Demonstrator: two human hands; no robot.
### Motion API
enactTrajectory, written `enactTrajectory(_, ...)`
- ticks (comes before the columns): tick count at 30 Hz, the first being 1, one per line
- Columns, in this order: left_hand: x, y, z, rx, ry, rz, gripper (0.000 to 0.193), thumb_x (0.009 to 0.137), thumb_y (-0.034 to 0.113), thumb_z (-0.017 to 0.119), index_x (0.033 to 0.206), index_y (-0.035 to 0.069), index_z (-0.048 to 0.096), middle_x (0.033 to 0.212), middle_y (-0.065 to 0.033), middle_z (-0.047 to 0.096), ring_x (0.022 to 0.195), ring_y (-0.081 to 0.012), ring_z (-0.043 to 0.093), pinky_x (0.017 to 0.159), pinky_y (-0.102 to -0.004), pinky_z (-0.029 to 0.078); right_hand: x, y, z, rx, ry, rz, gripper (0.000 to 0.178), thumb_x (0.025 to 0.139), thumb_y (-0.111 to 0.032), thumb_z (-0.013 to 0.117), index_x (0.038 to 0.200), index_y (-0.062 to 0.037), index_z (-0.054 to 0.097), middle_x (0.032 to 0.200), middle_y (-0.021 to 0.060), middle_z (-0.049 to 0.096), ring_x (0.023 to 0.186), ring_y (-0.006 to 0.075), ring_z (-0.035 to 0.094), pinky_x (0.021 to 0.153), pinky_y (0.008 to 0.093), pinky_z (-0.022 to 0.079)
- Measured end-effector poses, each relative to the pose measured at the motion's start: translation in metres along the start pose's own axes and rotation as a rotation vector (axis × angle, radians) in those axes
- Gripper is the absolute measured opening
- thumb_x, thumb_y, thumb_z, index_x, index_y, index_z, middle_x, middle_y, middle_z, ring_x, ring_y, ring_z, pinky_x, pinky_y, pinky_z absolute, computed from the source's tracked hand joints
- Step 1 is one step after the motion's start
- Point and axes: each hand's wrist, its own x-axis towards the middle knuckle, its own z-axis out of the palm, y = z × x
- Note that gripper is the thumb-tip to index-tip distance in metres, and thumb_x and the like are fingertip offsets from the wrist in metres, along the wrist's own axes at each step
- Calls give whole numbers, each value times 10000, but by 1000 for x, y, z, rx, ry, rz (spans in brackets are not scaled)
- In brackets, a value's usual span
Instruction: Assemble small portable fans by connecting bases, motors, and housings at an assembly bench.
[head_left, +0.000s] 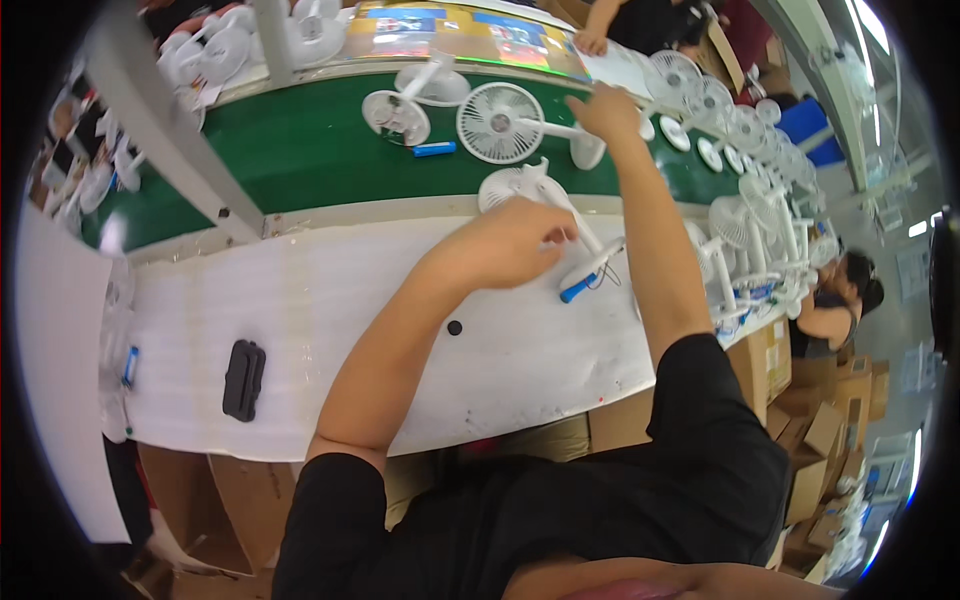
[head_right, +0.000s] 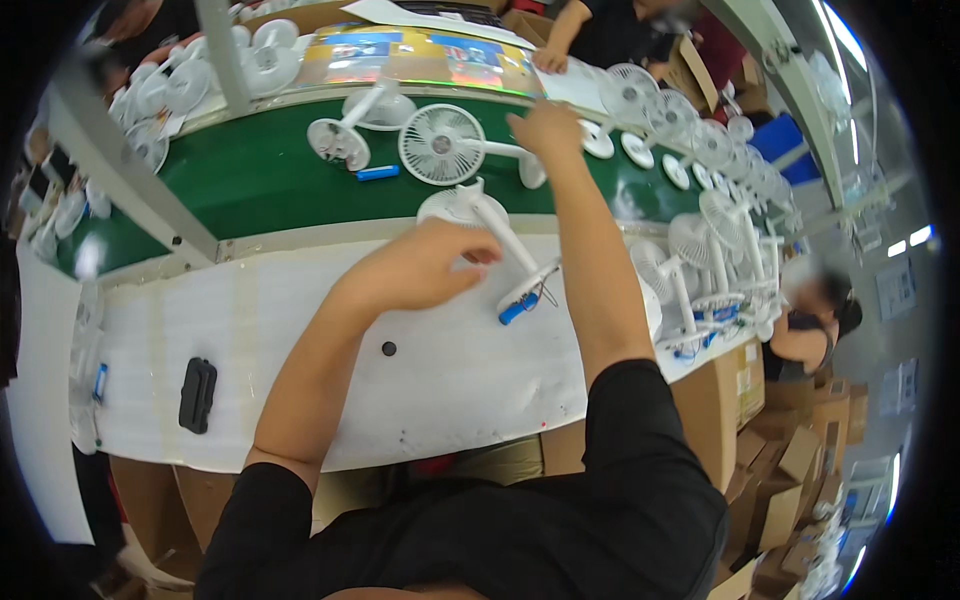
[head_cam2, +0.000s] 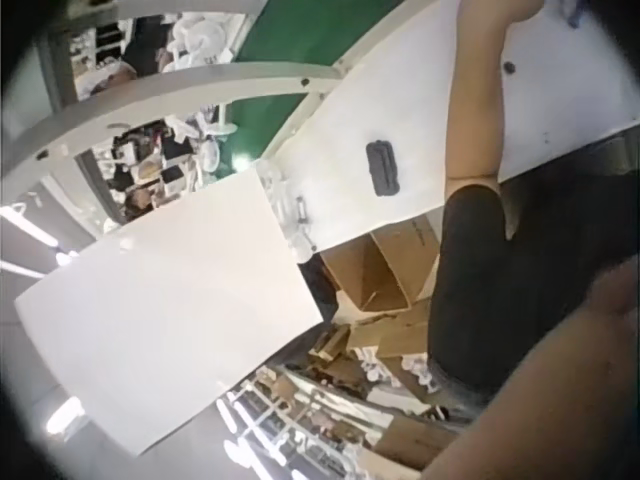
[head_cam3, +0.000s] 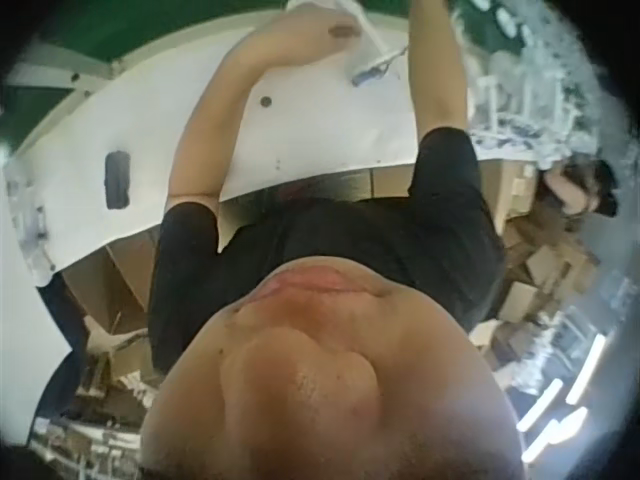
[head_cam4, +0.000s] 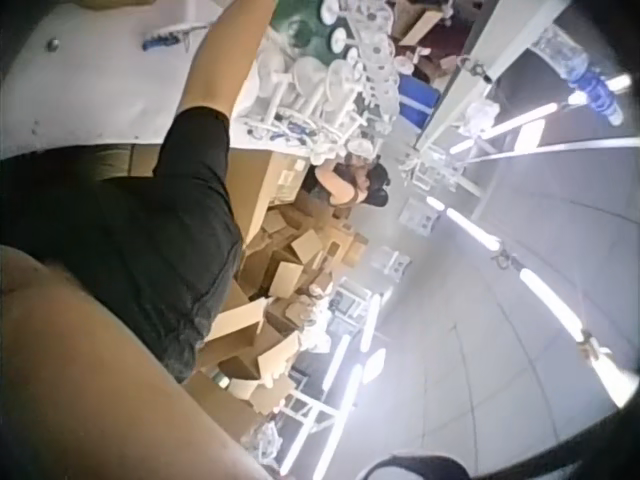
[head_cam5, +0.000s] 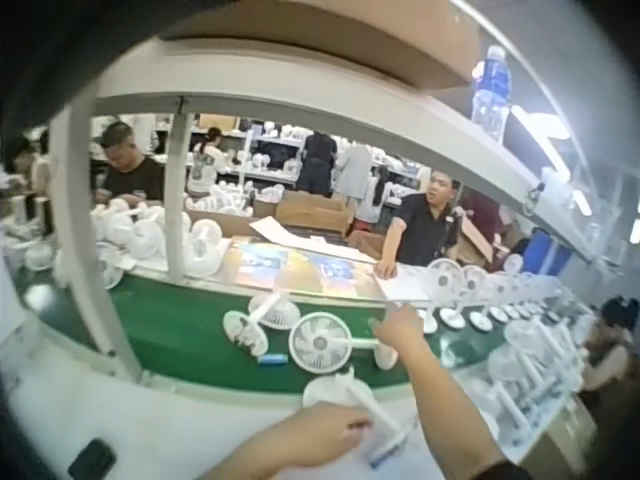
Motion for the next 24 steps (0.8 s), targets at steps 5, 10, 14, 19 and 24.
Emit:
enactTrajectory(5, 0, -26, -38, 221, 555, -146, 291, 783, 46, 645, 1074, 35, 658, 976, -103, 711, 830, -262, 634, 759, -346, 503, -1, 72, 68, 260, 2, 224, 471, 830, -404, 651, 1096, -16, 676, 1047, 184, 686, 958, 351, 650, 761, 425, 540)
enactTrajectory(10, -2, -88, -77, 606, 1018, -32, 399, 725, 80, 726, 1120, 84, 673, 1109, -123, 659, 903, -289, 614, 806, -347, 496, -35, 75, 63, 660, 44, 250, 391, 779, -291, 705, 1079, -41, 706, 980, 164, 715, 935, 338, 673, 764, 407, 531)
enactTrajectory(14, 26, -115, -110, 672, 648, -188, 362, 728, 63, 702, 1089, 73, 679, 1076, -136, 653, 917, -321, 618, 828, -368, 504, -43, 63, 2, 656, 378, 253, 372, 760, -284, 715, 1053, -57, 721, 944, 136, 724, 877, 327, 677, 740, 385, 528)
enactTrajectory(19, 24, -125, -112, 542, 558, -153, 294, 746, 32, 699, 1039, 46, 686, 1020, -102, 639, 888, -271, 604, 832, -340, 492, -59, 73, -82, 538, 809, 144, 295, 766, -216, 717, 1037, -103, 739, 940, 81, 735, 812, 311, 673, 715, 377, 522)
enactTrajectory(24, -35, -92, -89, 264, 730, -148, 215, 754, 10, 682, 966, 43, 703, 972, -89, 640, 848, -227, 597, 804, -306, 486, -125, 73, -186, 603, 1092, -338, 313, 727, -74, 715, 1031, -138, 745, 948, 19, 733, 813, 237, 651, 741, 347, 502)
